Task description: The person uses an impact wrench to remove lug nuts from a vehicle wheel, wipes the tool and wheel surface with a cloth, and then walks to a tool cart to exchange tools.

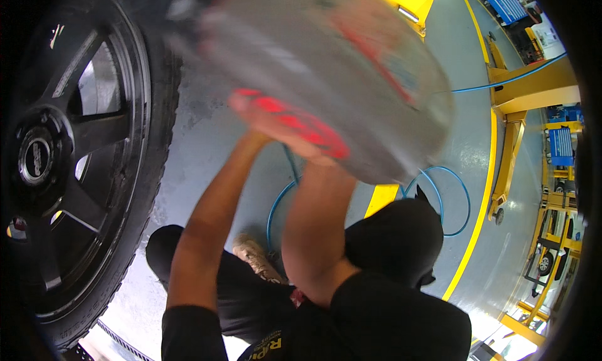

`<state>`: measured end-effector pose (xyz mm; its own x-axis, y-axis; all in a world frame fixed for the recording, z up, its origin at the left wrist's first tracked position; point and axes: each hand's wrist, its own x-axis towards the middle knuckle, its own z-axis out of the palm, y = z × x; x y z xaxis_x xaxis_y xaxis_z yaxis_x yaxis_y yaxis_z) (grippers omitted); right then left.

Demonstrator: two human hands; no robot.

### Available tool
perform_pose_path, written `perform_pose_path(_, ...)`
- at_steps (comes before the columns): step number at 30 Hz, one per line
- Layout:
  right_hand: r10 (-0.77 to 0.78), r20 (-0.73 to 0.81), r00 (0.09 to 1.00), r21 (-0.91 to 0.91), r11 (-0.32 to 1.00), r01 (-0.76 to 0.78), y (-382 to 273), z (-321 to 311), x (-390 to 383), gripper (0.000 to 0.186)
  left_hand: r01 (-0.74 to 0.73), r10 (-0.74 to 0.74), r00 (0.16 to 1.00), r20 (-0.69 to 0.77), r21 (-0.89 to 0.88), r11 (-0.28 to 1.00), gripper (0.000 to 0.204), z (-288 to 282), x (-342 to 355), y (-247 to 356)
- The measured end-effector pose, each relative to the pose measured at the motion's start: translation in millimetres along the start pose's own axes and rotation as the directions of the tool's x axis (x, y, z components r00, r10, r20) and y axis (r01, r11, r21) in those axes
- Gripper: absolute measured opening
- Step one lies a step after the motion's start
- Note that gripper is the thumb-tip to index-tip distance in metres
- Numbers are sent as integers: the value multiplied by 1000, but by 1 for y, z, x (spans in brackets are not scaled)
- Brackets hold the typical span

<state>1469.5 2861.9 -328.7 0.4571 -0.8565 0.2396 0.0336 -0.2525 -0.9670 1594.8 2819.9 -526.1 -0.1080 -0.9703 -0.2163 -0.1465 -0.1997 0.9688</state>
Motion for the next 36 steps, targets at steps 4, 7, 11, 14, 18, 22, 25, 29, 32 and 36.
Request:
perform_pose_path(4,64,-30,997,69,996,-62,15,-28,-11,57,-257,188,966,177,611,749,25,64,38,-83)
perform_pose_path(7,-118,-166,979,236,959,155,21,-53,-31,49,-418,305,906,293,736,533,23,124,60,-114)
perform_pose_path(11,-262,-248,933,418,840,347,14,-60,-27,42,-415,398,882,253,818,399,22,131,68,-154)
perform_pose_path(14,-260,-248,933,437,830,348,-8,-48,-12,44,-381,438,879,186,828,412,25,113,84,-154)
perform_pose_path(18,-186,-260,947,417,864,284,3,-23,-3,42,-314,401,916,-6,613,725,21,51,72,-102)
perform_pose_path(22,-272,-154,950,341,888,310,28,-22,3,43,-282,305,875,-376,116,952,25,-75,36,90)
perform_pose_path(25,-354,-38,935,446,831,333,32,20,22,46,-512,303,650,-697,-107,852,26,-165,-58,194)
perform_pose_path(29,-380,121,917,728,662,178,41,90,32,49,-749,359,508,-783,-196,633,31,-239,-188,215)
perform_pose_path(32,-290,226,930,805,593,-11,35,127,20,44,-741,332,444,-832,-132,658,37,-252,-228,218)
perform_pose_path(36,-231,199,952,679,734,36,32,142,21,43,-726,410,375,-831,12,687,41,-243,-239,220)
